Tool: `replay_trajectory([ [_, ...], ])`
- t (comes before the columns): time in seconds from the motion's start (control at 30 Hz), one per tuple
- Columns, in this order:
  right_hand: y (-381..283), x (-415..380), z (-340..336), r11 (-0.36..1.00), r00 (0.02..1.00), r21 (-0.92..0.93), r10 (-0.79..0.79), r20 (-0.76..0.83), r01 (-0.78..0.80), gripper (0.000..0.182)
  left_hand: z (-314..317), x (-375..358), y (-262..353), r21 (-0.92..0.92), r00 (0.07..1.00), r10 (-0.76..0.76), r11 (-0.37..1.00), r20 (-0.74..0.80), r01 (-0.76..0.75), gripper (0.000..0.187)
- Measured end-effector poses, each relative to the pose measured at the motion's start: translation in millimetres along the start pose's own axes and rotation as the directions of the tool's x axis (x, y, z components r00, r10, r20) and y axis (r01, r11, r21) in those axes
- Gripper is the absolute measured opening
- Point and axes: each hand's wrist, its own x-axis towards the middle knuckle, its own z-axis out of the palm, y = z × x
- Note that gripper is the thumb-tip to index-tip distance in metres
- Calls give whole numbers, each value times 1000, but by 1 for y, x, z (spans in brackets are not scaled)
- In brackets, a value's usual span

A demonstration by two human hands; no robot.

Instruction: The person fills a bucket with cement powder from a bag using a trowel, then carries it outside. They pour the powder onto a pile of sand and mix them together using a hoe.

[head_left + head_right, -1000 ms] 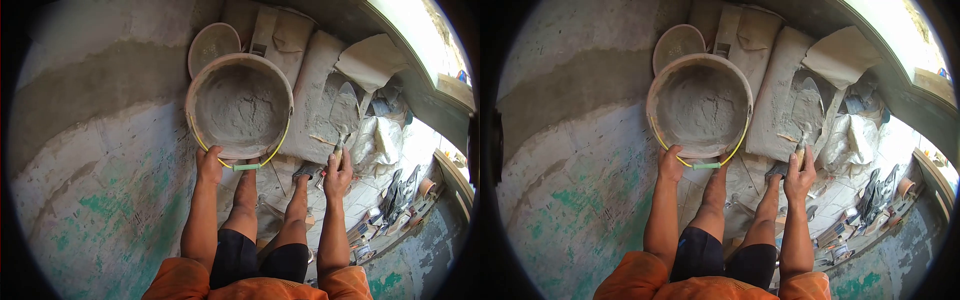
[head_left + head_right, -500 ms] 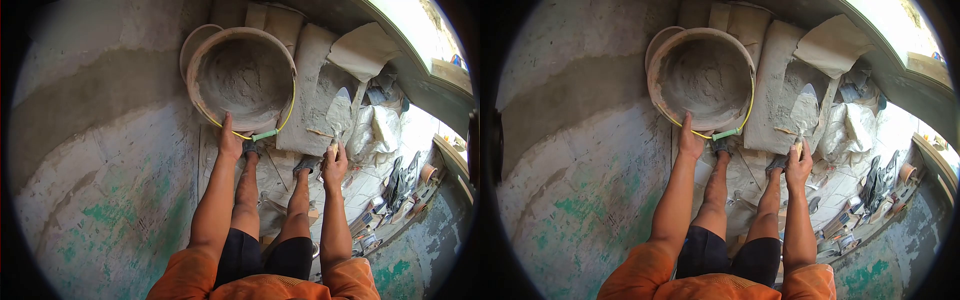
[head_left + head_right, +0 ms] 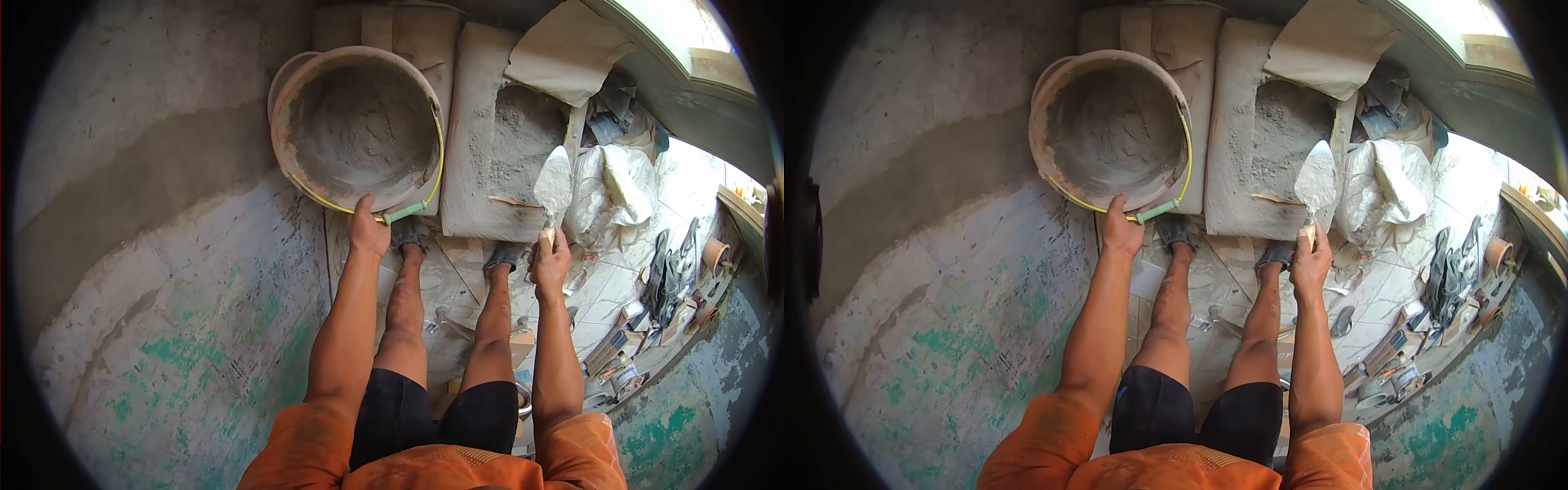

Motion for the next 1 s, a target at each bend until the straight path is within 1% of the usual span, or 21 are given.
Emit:
replay_trajectory([
  [0.07,1,-6,-5,997,999,54,50,0,-50,49,10,-18,4,37,999,46,998,3,-46,57],
  [0.1,10,-6,-9,994,999,106,38,10,-39,47,19,-36,7,73,997,83,994,-3,-82,57],
  [0.17,6,-17,-16,992,998,112,65,6,-65,46,26,-80,9,196,994,85,978,-66,-70,56],
  [0.23,4,-26,-22,989,994,105,104,-11,-103,42,3,-116,2,220,992,28,975,-121,0,62],
  [0.27,5,-30,-26,989,995,105,104,-2,-103,42,-15,-133,-4,180,992,-17,983,-125,39,62],
  [0.33,9,-34,-37,979,984,99,176,8,-176,43,-48,-158,-18,114,985,-103,986,-140,120,62],
  [0.37,12,-35,-42,980,986,108,167,8,-167,45,-60,-168,-23,89,977,-146,983,-154,161,63],
  [0.43,11,-38,-50,981,984,89,177,-15,-175,46,-78,-179,-35,97,974,-146,982,-171,164,63],
  [0.5,-1,-40,-54,980,981,59,192,-27,-190,48,-91,-176,-46,126,967,-113,981,-228,144,65],
  [0.53,-5,-40,-54,981,981,51,190,-25,-188,48,-103,-164,-50,118,966,-115,982,-231,146,65],
  [0.6,-9,-36,-52,986,985,15,168,-48,-167,40,-117,-132,-48,119,973,-129,981,-193,154,64],
  [0.63,-7,-32,-53,986,985,9,165,-46,-165,40,-119,-127,-48,136,974,-117,980,-196,145,62],
  [0.7,0,-25,-51,991,992,47,123,-39,-121,40,-117,-120,-45,95,977,-117,986,-176,135,61],
  [0.73,-4,-26,-47,991,991,46,127,-42,-125,40,-113,-117,-40,61,980,-121,989,-157,132,60],
  [0.77,-11,-25,-43,991,991,37,129,-20,-128,41,-104,-105,-39,54,976,-129,989,-173,140,58],
  [0.8,-16,-25,-41,991,992,28,128,2,-128,42,-87,-89,-35,37,980,-102,993,-169,110,55],
  [0.83,-10,-23,-42,992,994,61,109,26,-110,44,-69,-69,-33,16,985,-76,997,-157,80,52],
  [0.87,-12,-24,-40,993,995,66,96,13,-97,47,-61,-44,-36,-29,992,-75,997,-99,72,52],
  [0.9,-19,-28,-38,994,996,64,92,13,-93,47,-56,-28,-41,-71,996,-75,995,-46,72,51],
  [0.93,-25,-30,-37,994,996,62,87,10,-87,47,-40,-23,-42,-79,996,-84,994,-39,80,51],
  [1.0,-24,-36,-41,994,997,68,80,22,-82,48,-9,-31,-44,-212,999,-52,976,-12,49,54],
])
